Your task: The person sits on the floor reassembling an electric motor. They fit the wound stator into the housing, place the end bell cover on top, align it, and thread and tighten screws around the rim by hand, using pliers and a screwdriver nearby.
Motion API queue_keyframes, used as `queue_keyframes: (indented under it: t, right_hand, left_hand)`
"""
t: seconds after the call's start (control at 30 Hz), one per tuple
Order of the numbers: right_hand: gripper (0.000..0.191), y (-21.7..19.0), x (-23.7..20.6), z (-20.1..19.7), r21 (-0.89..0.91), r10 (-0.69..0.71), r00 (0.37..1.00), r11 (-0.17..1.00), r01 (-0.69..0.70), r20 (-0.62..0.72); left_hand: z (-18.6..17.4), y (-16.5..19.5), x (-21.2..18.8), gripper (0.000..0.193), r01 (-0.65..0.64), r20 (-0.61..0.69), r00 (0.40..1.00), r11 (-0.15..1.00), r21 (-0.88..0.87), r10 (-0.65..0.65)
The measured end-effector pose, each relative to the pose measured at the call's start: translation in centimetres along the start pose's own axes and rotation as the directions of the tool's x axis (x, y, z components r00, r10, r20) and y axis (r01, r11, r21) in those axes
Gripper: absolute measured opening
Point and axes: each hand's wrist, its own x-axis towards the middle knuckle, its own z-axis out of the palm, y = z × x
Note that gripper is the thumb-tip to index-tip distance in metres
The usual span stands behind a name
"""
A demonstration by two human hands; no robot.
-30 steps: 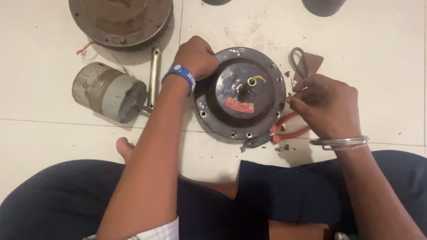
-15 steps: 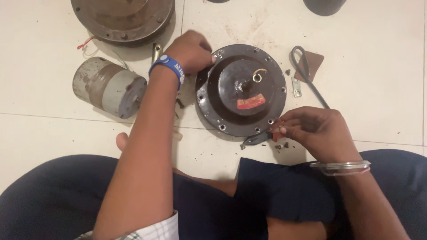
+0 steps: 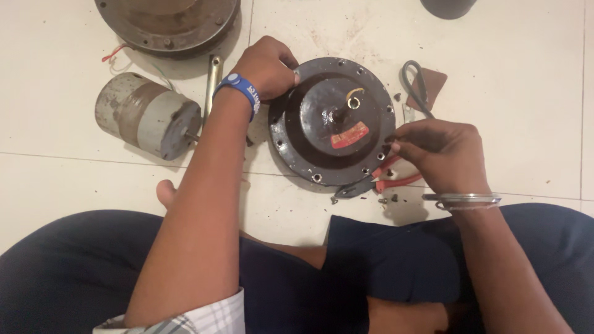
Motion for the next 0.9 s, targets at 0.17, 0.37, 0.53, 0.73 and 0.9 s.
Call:
queue_keyframes:
  t: [0.17, 0.37, 0.53, 0.73, 0.9]
  right_hand:
    - [0.013, -0.1, -0.6, -0.3, -0.223, 0.022, 0.999, 0.975, -0.011, 0.047]
    - [0.012, -0.2, -0.6, -0.1, -0.163, 0.026, 0.998, 0.987, -0.016, 0.064]
    - [0.013, 0.3, -0.8, 0.0, -0.196, -0.106, 0.994, 0.975, 0.108, 0.022]
    - [0.013, 0.5, -1.0, 0.2, -0.339, -0.306, 0.951, 0.89, 0.304, 0.048]
    - [0.015, 0.1, -1.1, 0.3, -0.356, -0.388, 0.919, 0.85, 0.389, 0.077]
  left_hand:
    - [-0.3, 0.0, 0.1, 0.028, 0.049, 0.042, 0.998, 0.999, -0.009, -0.049]
    - [-1.9, -0.1, 0.0, 0.041, -0.025, 0.243, 0.97, 0.996, 0.091, 0.002]
    - [-2.4, 1.0, -1.2, 0.037, 0.08, 0.246, 0.964, 0.992, 0.093, -0.101]
    - [-3.3, 2.6, -2.4, 0.03, 0.195, 0.289, 0.94, 0.981, -0.018, -0.181]
    - [-3.4, 3.3, -2.8, 0.028, 0.228, 0.311, 0.929, 0.972, -0.052, -0.201]
